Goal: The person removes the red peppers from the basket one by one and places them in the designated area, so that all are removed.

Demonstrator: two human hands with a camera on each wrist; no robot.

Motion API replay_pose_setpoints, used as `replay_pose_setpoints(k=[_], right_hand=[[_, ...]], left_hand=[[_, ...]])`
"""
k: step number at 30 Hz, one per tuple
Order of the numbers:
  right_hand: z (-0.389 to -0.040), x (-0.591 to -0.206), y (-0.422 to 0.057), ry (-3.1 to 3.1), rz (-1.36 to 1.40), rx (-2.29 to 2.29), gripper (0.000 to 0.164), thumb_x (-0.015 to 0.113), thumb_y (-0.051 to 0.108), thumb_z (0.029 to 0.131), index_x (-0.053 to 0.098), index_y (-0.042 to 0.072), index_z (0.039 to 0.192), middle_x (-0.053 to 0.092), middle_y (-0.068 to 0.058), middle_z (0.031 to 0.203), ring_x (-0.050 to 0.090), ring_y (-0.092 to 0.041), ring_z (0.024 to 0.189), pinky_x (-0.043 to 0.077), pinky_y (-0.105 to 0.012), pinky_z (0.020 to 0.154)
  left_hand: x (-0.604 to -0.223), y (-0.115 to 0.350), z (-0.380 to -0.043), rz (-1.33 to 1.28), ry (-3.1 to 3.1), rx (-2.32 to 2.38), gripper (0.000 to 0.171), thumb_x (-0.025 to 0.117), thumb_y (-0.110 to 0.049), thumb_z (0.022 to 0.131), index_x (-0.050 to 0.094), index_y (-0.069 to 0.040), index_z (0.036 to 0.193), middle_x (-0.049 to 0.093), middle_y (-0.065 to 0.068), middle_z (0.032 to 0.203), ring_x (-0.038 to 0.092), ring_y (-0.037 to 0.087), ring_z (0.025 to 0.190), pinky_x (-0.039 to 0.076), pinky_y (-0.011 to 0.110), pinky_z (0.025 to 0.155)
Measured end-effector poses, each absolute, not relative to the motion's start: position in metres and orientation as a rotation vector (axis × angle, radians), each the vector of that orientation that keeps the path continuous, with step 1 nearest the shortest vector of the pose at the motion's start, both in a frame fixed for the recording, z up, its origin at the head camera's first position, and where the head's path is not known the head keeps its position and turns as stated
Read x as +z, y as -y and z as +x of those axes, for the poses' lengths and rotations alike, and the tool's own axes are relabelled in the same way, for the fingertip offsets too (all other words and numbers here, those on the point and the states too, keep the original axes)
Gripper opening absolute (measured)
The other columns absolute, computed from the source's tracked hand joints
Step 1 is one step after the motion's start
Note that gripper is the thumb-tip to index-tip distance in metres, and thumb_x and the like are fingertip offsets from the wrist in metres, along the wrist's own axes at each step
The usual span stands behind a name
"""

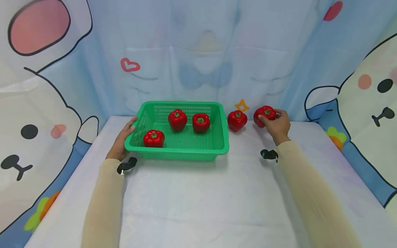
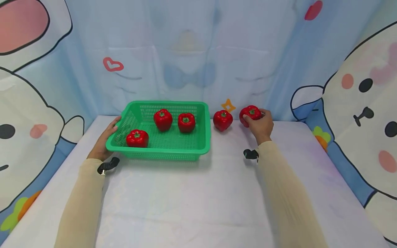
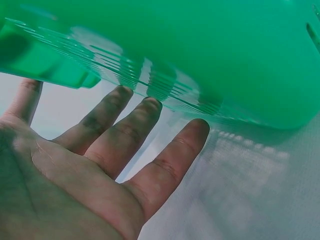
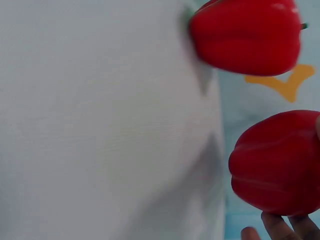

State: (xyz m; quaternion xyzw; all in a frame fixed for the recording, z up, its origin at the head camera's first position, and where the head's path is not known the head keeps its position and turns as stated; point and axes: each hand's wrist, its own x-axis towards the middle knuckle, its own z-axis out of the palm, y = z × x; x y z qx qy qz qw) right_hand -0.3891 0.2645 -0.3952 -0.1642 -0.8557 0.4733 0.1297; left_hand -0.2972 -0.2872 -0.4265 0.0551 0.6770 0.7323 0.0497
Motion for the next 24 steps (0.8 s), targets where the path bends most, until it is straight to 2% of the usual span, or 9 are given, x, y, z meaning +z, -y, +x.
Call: replay_pose_setpoints(k=[7, 14, 17, 21, 24], right_hand=[[-0.391, -0.408, -0.267, 2.553, -0.504, 1.322, 0.085, 0.069, 0.042, 0.090, 0.024, 0.009, 0.154, 0.032, -0.018, 0.157, 0.030, -0.035, 0.144, 0.043, -0.053, 0.107], [-0.392, -0.404, -0.265, 2.646, -0.479, 1.177, 0.088, 0.066, 0.047, 0.091, 0.023, 0.004, 0.154, 0.031, -0.023, 0.156, 0.027, -0.040, 0.144, 0.041, -0.058, 0.107], [-0.386, -0.394, -0.259, 2.619, -0.439, 1.069, 0.085, 0.063, 0.052, 0.091, 0.028, 0.006, 0.153, 0.032, -0.023, 0.154, 0.024, -0.040, 0.143, 0.029, -0.059, 0.113], [-0.364, -0.373, -0.227, 2.446, -0.221, 0.996, 0.070, 0.066, 0.044, 0.089, 0.042, 0.010, 0.146, 0.043, -0.021, 0.145, 0.030, -0.036, 0.138, 0.019, -0.061, 0.107], [-0.337, -0.359, -0.187, 2.367, 0.094, 0.982, 0.060, 0.070, 0.032, 0.087, 0.050, 0.009, 0.139, 0.052, -0.020, 0.133, 0.039, -0.036, 0.130, 0.022, -0.060, 0.103]], left_hand=[[-0.427, 0.285, -0.297, 0.181, -2.035, 2.253, 0.055, 0.038, -0.041, 0.106, 0.019, -0.038, 0.157, 0.014, 0.005, 0.165, 0.029, 0.025, 0.143, 0.046, 0.018, 0.094], [-0.427, 0.286, -0.297, 0.180, -2.030, 2.263, 0.055, 0.038, -0.040, 0.106, 0.019, -0.037, 0.157, 0.014, 0.005, 0.164, 0.029, 0.024, 0.142, 0.047, 0.017, 0.093], [-0.429, 0.286, -0.297, 0.164, -2.041, 2.252, 0.055, 0.038, -0.040, 0.106, 0.019, -0.038, 0.157, 0.014, 0.004, 0.164, 0.030, 0.024, 0.141, 0.047, 0.018, 0.092], [-0.430, 0.286, -0.298, 0.165, -2.043, 2.252, 0.055, 0.038, -0.041, 0.106, 0.019, -0.037, 0.157, 0.015, 0.005, 0.164, 0.031, 0.024, 0.140, 0.047, 0.018, 0.092], [-0.430, 0.287, -0.299, 0.178, -2.036, 2.268, 0.055, 0.040, -0.042, 0.105, 0.020, -0.038, 0.157, 0.014, 0.005, 0.164, 0.031, 0.023, 0.140, 0.047, 0.017, 0.093]])
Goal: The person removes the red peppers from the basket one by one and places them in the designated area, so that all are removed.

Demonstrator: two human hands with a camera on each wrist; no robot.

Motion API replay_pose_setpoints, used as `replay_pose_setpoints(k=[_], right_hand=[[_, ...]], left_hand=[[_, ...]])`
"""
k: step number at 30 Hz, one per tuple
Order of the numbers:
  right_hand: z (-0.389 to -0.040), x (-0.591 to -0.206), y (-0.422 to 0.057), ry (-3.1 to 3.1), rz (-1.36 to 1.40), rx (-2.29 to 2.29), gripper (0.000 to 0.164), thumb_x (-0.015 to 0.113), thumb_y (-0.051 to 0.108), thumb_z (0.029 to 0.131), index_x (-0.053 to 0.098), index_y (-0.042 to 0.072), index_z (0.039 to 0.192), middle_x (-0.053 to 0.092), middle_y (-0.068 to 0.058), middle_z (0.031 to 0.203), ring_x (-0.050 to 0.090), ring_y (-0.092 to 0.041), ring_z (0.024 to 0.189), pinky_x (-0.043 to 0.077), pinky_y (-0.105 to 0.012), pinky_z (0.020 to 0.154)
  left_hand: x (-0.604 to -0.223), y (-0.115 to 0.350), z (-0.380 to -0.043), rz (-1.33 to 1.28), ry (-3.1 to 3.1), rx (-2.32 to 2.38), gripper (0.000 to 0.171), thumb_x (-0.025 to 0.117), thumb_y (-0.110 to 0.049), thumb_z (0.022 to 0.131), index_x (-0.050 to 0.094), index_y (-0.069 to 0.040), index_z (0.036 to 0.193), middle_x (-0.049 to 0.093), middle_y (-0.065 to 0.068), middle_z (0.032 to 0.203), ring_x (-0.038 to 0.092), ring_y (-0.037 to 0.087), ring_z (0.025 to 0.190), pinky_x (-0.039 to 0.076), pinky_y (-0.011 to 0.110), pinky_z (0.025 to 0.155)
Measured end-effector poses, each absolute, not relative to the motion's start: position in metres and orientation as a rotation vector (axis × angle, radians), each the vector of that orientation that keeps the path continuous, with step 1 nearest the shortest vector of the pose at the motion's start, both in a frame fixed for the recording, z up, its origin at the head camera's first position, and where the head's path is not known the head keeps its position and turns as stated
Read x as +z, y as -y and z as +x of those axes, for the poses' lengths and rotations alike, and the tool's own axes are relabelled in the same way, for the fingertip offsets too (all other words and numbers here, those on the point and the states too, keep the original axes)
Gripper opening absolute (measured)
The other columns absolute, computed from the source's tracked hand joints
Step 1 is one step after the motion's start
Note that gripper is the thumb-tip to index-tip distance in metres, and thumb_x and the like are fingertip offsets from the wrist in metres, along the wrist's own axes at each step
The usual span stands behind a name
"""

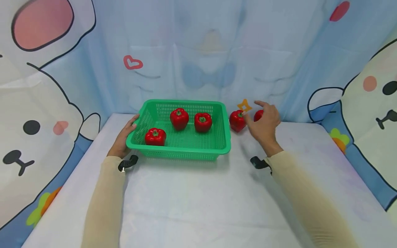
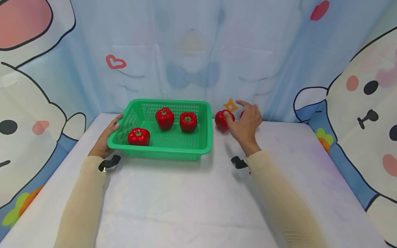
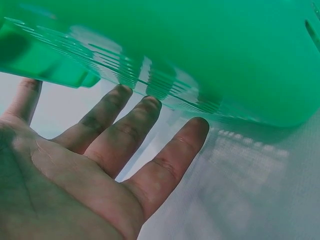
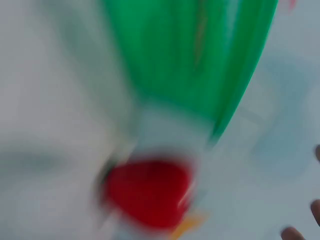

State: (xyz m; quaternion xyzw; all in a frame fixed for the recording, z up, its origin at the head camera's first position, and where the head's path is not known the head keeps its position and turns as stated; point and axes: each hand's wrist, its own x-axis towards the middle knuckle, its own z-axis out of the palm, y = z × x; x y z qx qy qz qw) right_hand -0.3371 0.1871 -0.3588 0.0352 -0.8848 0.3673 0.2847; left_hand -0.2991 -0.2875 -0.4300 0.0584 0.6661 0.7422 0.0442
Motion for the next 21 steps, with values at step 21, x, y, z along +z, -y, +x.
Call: replay_pose_setpoints(k=[21], right_hand=[[-0.287, -0.355, 0.046, 3.049, 0.816, 1.262, 0.073, 0.069, 0.037, 0.092, 0.034, 0.014, 0.151, 0.042, -0.010, 0.150, 0.041, -0.025, 0.138, 0.047, -0.045, 0.104]], left_hand=[[-0.429, 0.288, -0.300, 0.172, -2.083, 2.216, 0.057, 0.040, -0.044, 0.105, 0.017, -0.041, 0.157, 0.010, 0.002, 0.166, 0.020, 0.028, 0.149, 0.032, 0.040, 0.116]])
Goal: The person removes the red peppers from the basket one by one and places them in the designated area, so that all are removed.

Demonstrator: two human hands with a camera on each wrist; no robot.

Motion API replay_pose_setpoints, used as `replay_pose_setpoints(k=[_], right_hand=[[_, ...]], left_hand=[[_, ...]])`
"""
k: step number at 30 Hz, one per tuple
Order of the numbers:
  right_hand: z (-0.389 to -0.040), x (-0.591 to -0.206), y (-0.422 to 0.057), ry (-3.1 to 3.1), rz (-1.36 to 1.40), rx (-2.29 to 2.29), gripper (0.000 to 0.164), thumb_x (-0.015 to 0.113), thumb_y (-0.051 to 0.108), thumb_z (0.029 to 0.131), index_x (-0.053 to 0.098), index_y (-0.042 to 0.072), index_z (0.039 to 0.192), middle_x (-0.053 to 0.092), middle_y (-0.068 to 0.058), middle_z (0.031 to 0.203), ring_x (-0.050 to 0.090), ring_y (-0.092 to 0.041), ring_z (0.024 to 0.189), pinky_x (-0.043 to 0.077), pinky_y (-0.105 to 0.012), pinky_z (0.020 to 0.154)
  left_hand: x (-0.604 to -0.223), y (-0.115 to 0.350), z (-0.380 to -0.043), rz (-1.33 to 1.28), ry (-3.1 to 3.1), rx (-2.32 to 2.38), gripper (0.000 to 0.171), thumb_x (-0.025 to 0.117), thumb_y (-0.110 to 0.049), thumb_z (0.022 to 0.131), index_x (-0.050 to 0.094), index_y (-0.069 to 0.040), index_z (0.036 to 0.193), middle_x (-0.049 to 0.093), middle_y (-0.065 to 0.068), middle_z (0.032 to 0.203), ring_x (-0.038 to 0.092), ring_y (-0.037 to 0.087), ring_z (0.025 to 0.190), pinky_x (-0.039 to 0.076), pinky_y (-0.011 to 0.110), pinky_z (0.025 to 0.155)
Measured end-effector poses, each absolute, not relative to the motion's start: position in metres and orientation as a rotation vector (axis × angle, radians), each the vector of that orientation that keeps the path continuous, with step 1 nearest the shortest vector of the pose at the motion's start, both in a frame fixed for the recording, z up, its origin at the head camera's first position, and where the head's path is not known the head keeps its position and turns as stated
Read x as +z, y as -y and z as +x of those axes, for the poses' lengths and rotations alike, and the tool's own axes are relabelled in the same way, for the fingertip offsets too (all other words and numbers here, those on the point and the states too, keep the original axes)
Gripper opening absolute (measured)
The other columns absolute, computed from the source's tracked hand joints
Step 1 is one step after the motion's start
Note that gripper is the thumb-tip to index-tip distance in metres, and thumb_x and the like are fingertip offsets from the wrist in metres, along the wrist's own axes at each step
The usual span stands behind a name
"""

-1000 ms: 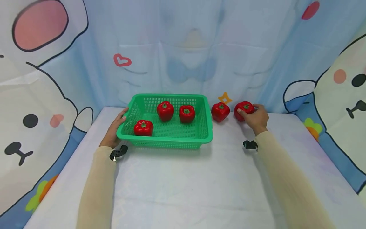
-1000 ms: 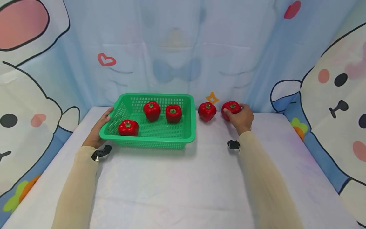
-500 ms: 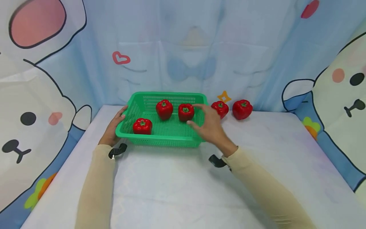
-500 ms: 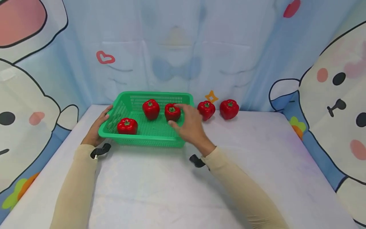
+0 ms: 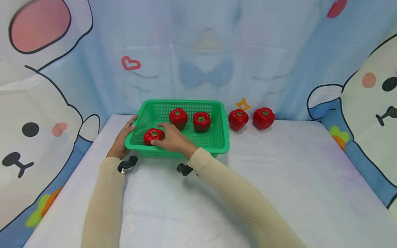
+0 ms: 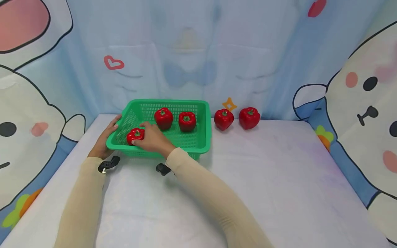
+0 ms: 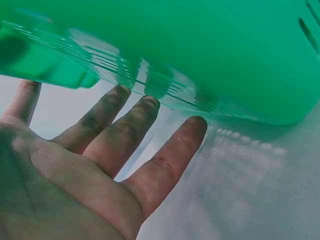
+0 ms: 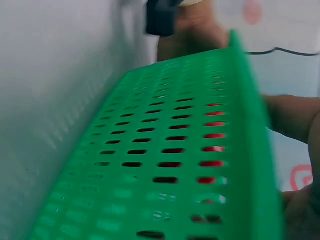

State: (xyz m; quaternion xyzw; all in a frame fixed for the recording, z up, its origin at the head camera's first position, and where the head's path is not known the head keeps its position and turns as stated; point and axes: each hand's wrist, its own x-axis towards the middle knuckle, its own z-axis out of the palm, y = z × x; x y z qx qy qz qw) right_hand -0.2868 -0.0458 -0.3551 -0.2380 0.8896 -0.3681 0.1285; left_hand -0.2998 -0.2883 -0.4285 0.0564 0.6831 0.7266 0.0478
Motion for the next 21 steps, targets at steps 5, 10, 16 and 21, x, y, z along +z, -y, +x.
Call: replay_pose_setpoints(k=[5, 10, 16, 21], right_hand=[[-0.300, -0.359, 0.061, -2.659, -0.667, -0.889, 0.085, 0.071, 0.040, 0.089, 0.025, 0.009, 0.155, 0.040, -0.012, 0.153, 0.039, -0.027, 0.141, 0.043, -0.044, 0.109], [-0.308, -0.360, 0.070, -2.656, -0.652, -0.817, 0.086, 0.074, 0.040, 0.086, 0.030, 0.007, 0.153, 0.046, -0.009, 0.150, 0.045, -0.024, 0.136, 0.045, -0.039, 0.107], [-0.309, -0.361, 0.073, -2.659, -0.652, -0.789, 0.073, 0.075, 0.036, 0.086, 0.042, 0.008, 0.145, 0.055, -0.007, 0.140, 0.052, -0.022, 0.128, 0.048, -0.036, 0.103], [-0.308, -0.367, 0.073, -2.685, -0.675, -0.848, 0.071, 0.074, 0.039, 0.087, 0.044, 0.009, 0.144, 0.056, -0.006, 0.138, 0.053, -0.022, 0.126, 0.049, -0.037, 0.101]], left_hand=[[-0.430, 0.284, -0.304, 0.183, -2.083, 2.209, 0.056, 0.039, -0.043, 0.105, 0.018, -0.041, 0.157, 0.012, 0.001, 0.165, 0.021, 0.029, 0.149, 0.027, 0.047, 0.118], [-0.426, 0.287, -0.303, 0.172, -2.076, 2.232, 0.055, 0.039, -0.044, 0.105, 0.021, -0.041, 0.156, 0.015, 0.002, 0.164, 0.025, 0.027, 0.146, 0.043, 0.025, 0.102], [-0.427, 0.289, -0.302, 0.158, -2.063, 2.242, 0.055, 0.039, -0.042, 0.105, 0.020, -0.040, 0.157, 0.014, 0.002, 0.165, 0.025, 0.026, 0.146, 0.043, 0.021, 0.098], [-0.429, 0.290, -0.302, 0.153, -2.057, 2.243, 0.054, 0.038, -0.042, 0.106, 0.020, -0.039, 0.157, 0.015, 0.002, 0.164, 0.024, 0.026, 0.147, 0.042, 0.023, 0.101]])
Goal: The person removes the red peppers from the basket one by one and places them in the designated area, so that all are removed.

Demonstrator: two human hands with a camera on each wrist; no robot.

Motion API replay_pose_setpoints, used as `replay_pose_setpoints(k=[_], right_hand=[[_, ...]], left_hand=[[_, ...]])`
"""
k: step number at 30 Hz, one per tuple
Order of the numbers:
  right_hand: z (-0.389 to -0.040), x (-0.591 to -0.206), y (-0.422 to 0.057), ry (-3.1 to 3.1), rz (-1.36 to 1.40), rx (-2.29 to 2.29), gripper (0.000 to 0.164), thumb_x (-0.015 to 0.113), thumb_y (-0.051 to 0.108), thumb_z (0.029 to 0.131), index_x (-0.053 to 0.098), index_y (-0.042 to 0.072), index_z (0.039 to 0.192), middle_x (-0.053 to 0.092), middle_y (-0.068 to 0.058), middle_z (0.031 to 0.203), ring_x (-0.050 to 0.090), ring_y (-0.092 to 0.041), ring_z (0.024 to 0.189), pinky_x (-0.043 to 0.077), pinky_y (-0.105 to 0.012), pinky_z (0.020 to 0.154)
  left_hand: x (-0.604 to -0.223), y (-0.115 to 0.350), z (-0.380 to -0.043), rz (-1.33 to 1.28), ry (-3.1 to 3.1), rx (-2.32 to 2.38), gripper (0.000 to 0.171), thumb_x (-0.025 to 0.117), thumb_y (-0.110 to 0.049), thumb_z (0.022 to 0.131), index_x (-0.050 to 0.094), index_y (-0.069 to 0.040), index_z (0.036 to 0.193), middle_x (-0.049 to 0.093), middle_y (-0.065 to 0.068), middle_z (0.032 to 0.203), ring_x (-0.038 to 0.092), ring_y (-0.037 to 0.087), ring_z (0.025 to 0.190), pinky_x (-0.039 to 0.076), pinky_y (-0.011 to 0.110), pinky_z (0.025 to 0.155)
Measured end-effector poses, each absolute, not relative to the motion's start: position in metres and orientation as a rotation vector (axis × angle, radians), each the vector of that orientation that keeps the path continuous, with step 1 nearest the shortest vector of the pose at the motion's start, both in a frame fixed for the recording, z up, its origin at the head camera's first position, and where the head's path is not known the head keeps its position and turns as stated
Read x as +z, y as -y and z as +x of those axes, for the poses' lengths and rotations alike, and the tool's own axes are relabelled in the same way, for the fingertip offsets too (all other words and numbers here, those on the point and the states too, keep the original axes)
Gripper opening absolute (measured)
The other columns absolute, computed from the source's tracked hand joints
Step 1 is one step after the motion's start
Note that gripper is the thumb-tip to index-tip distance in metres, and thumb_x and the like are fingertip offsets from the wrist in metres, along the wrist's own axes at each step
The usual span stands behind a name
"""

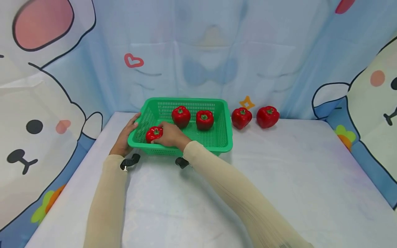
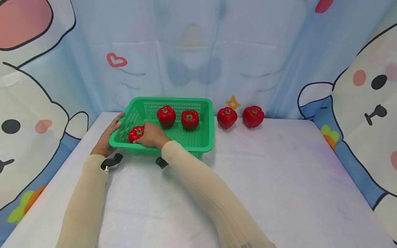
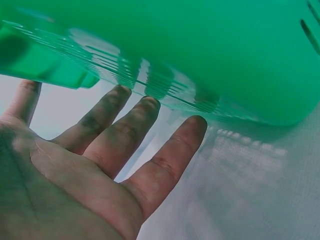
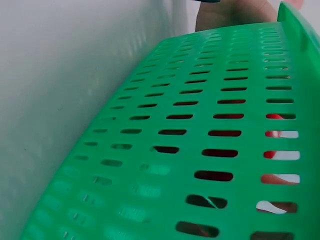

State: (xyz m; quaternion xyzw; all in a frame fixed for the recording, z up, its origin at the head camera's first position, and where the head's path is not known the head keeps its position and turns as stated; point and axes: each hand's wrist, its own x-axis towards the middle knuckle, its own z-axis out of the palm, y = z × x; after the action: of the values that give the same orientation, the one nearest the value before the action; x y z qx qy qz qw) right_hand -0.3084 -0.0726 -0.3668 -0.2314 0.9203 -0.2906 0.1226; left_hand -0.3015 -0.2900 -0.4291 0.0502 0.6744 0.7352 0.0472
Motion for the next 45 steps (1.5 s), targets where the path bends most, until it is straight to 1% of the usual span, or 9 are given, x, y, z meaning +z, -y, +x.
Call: replay_pose_setpoints(k=[8, 13, 18, 21, 25, 29, 32, 38, 45], right_hand=[[-0.306, -0.373, 0.062, -2.694, -0.655, -1.220, 0.071, 0.076, 0.038, 0.086, 0.043, 0.013, 0.144, 0.048, -0.011, 0.138, 0.050, -0.024, 0.126, 0.054, -0.041, 0.093], [-0.304, -0.376, 0.056, -2.620, -0.673, -1.496, 0.073, 0.077, 0.033, 0.086, 0.041, 0.017, 0.147, 0.043, -0.011, 0.142, 0.049, -0.025, 0.125, 0.055, -0.039, 0.092], [-0.302, -0.372, 0.039, -2.565, -0.704, -1.711, 0.066, 0.079, 0.024, 0.085, 0.046, 0.018, 0.141, 0.046, -0.009, 0.138, 0.050, -0.026, 0.124, 0.053, -0.039, 0.095], [-0.299, -0.364, 0.019, -2.576, -0.691, -1.753, 0.063, 0.079, 0.026, 0.085, 0.047, 0.020, 0.140, 0.046, -0.007, 0.139, 0.048, -0.025, 0.125, 0.054, -0.040, 0.094], [-0.299, -0.351, -0.018, -2.579, -0.691, -1.842, 0.063, 0.077, 0.029, 0.087, 0.046, 0.020, 0.142, 0.046, -0.007, 0.141, 0.051, -0.027, 0.121, 0.057, -0.042, 0.087], [-0.308, -0.337, -0.066, -2.634, -0.646, -1.947, 0.066, 0.076, 0.030, 0.087, 0.044, 0.018, 0.143, 0.046, -0.010, 0.141, 0.054, -0.030, 0.119, 0.057, -0.043, 0.084], [-0.320, -0.329, -0.109, -2.757, -0.509, -1.981, 0.068, 0.075, 0.035, 0.087, 0.043, 0.021, 0.145, 0.045, -0.008, 0.142, 0.053, -0.027, 0.120, 0.056, -0.041, 0.087], [-0.348, -0.329, -0.207, -3.030, -0.009, -2.002, 0.071, 0.073, 0.047, 0.086, 0.038, 0.032, 0.147, 0.041, -0.003, 0.147, 0.047, -0.020, 0.124, 0.050, -0.036, 0.099], [-0.370, -0.356, -0.299, -3.021, 0.612, -1.860, 0.077, 0.065, 0.048, 0.091, 0.022, 0.032, 0.154, 0.024, 0.000, 0.160, 0.026, -0.018, 0.146, 0.041, -0.040, 0.111]], left_hand=[[-0.434, 0.286, -0.301, 0.178, -2.021, 2.253, 0.054, 0.038, -0.042, 0.106, 0.020, -0.041, 0.156, 0.014, 0.002, 0.165, 0.025, 0.024, 0.147, 0.047, 0.017, 0.096], [-0.439, 0.286, -0.299, 0.143, -2.036, 2.246, 0.052, 0.036, -0.041, 0.107, 0.020, -0.041, 0.156, 0.015, 0.002, 0.165, 0.036, 0.017, 0.138, 0.049, 0.017, 0.092], [-0.438, 0.285, -0.299, 0.145, -2.030, 2.260, 0.054, 0.040, -0.043, 0.105, 0.020, -0.041, 0.156, 0.017, 0.005, 0.164, 0.046, 0.013, 0.124, 0.050, 0.020, 0.089], [-0.436, 0.285, -0.299, 0.156, -2.030, 2.261, 0.056, 0.040, -0.044, 0.105, 0.019, -0.041, 0.157, 0.017, 0.008, 0.163, 0.049, 0.013, 0.119, 0.051, 0.021, 0.086], [-0.433, 0.285, -0.299, 0.177, -2.031, 2.252, 0.056, 0.039, -0.044, 0.105, 0.018, -0.040, 0.157, 0.016, 0.008, 0.163, 0.047, 0.016, 0.122, 0.051, 0.022, 0.087], [-0.431, 0.286, -0.298, 0.186, -2.040, 2.235, 0.056, 0.040, -0.045, 0.105, 0.018, -0.041, 0.157, 0.011, 0.005, 0.165, 0.037, 0.020, 0.134, 0.048, 0.020, 0.091], [-0.430, 0.288, -0.296, 0.183, -2.045, 2.234, 0.056, 0.039, -0.045, 0.105, 0.017, -0.040, 0.157, 0.009, 0.004, 0.166, 0.034, 0.021, 0.137, 0.047, 0.019, 0.092], [-0.430, 0.288, -0.294, 0.176, -2.039, 2.252, 0.057, 0.039, -0.044, 0.105, 0.017, -0.039, 0.157, 0.012, 0.006, 0.165, 0.043, 0.015, 0.127, 0.049, 0.020, 0.090], [-0.428, 0.287, -0.295, 0.166, -2.041, 2.255, 0.056, 0.039, -0.043, 0.105, 0.018, -0.039, 0.157, 0.012, 0.006, 0.165, 0.041, 0.014, 0.127, 0.048, 0.019, 0.090]])
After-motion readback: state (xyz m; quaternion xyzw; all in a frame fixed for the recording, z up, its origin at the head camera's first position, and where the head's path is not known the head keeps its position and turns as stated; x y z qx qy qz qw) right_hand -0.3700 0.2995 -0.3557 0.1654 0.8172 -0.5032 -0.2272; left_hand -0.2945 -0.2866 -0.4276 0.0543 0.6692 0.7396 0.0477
